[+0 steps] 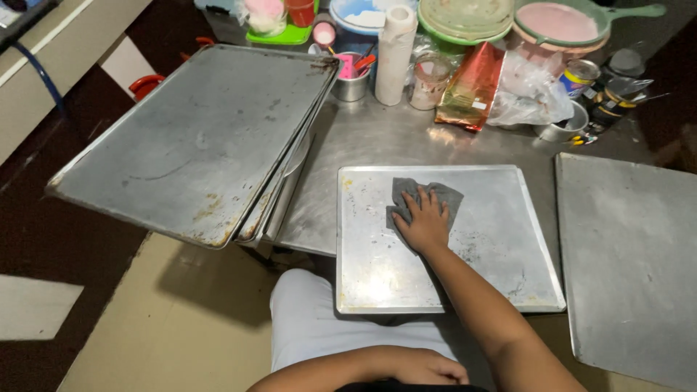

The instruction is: Wiping down metal baking trays with a cleaning cloth in a bakery kitchen.

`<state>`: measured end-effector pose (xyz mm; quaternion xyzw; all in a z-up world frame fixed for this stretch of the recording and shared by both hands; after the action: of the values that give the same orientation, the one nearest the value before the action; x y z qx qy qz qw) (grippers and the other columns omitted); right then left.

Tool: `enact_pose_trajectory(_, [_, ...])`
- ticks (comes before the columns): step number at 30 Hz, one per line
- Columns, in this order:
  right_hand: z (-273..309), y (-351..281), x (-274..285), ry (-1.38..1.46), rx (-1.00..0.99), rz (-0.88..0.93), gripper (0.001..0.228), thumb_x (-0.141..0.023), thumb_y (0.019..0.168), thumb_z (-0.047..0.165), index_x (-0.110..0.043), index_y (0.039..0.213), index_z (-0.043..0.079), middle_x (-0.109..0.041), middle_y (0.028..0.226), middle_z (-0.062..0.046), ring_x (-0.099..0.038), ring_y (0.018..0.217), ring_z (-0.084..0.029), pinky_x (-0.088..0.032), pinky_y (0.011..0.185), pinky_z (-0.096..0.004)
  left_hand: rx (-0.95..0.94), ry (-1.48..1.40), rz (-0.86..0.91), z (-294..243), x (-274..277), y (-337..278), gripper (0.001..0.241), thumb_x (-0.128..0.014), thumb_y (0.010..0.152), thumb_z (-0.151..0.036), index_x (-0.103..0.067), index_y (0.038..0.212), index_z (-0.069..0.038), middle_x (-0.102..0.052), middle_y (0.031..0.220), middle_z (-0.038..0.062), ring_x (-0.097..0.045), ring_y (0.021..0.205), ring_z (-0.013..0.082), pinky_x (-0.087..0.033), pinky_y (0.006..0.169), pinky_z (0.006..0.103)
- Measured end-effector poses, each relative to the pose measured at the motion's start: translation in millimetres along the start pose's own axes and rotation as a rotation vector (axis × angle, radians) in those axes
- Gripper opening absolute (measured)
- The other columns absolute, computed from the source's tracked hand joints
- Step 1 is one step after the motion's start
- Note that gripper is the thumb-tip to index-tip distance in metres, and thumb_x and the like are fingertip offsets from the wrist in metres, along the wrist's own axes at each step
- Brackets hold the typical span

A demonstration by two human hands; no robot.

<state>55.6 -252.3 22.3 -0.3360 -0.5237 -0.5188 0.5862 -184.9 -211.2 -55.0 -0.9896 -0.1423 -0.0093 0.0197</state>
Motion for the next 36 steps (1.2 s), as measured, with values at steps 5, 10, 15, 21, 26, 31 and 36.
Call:
enact_pose_trajectory(5, [1.5,2.6,3.2,0.002,-0.013,0.033,0.069,-0.051,0.092,0.063,-0.043,0.154,0.031,-0.026,0.166,-0.009,-0.018,0.154,-0.033,-0.01,0.121,-0.059,0.188,0.095,-0.025,-45.2,29.0,-58.9,0.033,-0.061,0.104,-0.034,-0.068,0.12,-0.005,-0.071,0.107,0.0,-0.063,0.099,0.0109,-0.05,0.09,0.0287])
enact_pose_trajectory(10, [1.8,0.1,2.2,0.023,-0.001,0.011,0.069,-0.054,0.092,0.062,-0.045,0.152,0.029,-0.028,0.166,-0.01,-0.019,0.154,-0.034,-0.012,0.12,-0.061,0.177,-0.264,-0.073,-35.5,25.0,-90.0,0.037,-0.058,0.114,-0.035,-0.069,0.129,-0.003,-0.069,0.115,0.003,-0.061,0.108,0.0118,-0.049,0.099,0.0286])
enact_pose_trajectory(15, [3.7,-2.8,4.2,0.033,-0.007,0.007,0.068,-0.055,0.092,0.061,-0.047,0.152,0.029,-0.029,0.166,-0.01,-0.02,0.154,-0.034,-0.012,0.121,-0.061,0.028,-0.056,-0.013,2.0,-1.1,-30.8,0.035,-0.054,0.114,-0.028,-0.062,0.136,-0.003,-0.068,0.127,0.005,-0.06,0.118,0.0112,-0.046,0.105,0.0271])
enact_pose_trajectory(21, [-0.6,-1.6,-1.7,0.033,0.004,-0.019,0.069,-0.054,0.092,0.061,-0.045,0.153,0.03,-0.028,0.165,-0.01,-0.02,0.154,-0.035,-0.012,0.121,-0.06,0.059,0.009,-0.042,10.6,-0.4,-21.4,0.031,-0.059,0.108,-0.025,-0.065,0.13,-0.005,-0.07,0.109,0.004,-0.062,0.101,0.0111,-0.051,0.093,0.0285])
enact_pose_trajectory(26, [0.3,1.5,1.3,0.009,-0.002,0.005,0.068,-0.052,0.093,0.062,-0.044,0.153,0.031,-0.027,0.166,-0.009,-0.019,0.154,-0.034,-0.011,0.122,-0.059,0.196,0.226,0.06,5.4,17.2,-59.3,0.024,-0.063,0.107,-0.025,-0.072,0.103,-0.003,-0.07,0.084,0.005,-0.06,0.083,0.0135,-0.052,0.078,0.0326])
enact_pose_trajectory(31, [1.9,0.6,1.3,0.015,-0.019,0.045,0.069,-0.052,0.093,0.061,-0.043,0.153,0.031,-0.025,0.166,-0.009,-0.018,0.154,-0.034,-0.01,0.121,-0.059,0.116,0.408,-0.056,31.4,1.2,-37.7,0.019,-0.06,0.105,-0.023,-0.067,0.102,-0.005,-0.072,0.093,0.005,-0.065,0.09,0.0168,-0.052,0.083,0.0323])
enact_pose_trajectory(36, [3.5,-3.5,2.8,0.032,-0.011,0.008,0.068,-0.053,0.093,0.061,-0.046,0.152,0.029,-0.028,0.166,-0.009,-0.02,0.154,-0.034,-0.011,0.122,-0.059,-0.072,0.074,-0.07,58.0,-17.2,0.7,0.029,-0.06,0.102,-0.028,-0.06,0.125,-0.01,-0.066,0.114,0.008,-0.064,0.104,0.0197,-0.051,0.093,0.0313])
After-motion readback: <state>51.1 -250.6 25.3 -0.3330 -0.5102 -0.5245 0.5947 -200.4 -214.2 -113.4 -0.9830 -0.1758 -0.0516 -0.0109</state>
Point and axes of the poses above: each hand's wrist, its own y-axis towards the middle knuckle, its own x-axis out of the back of the hand, z = x × y, the point moved 2 cm from there along y, towards the middle knuckle
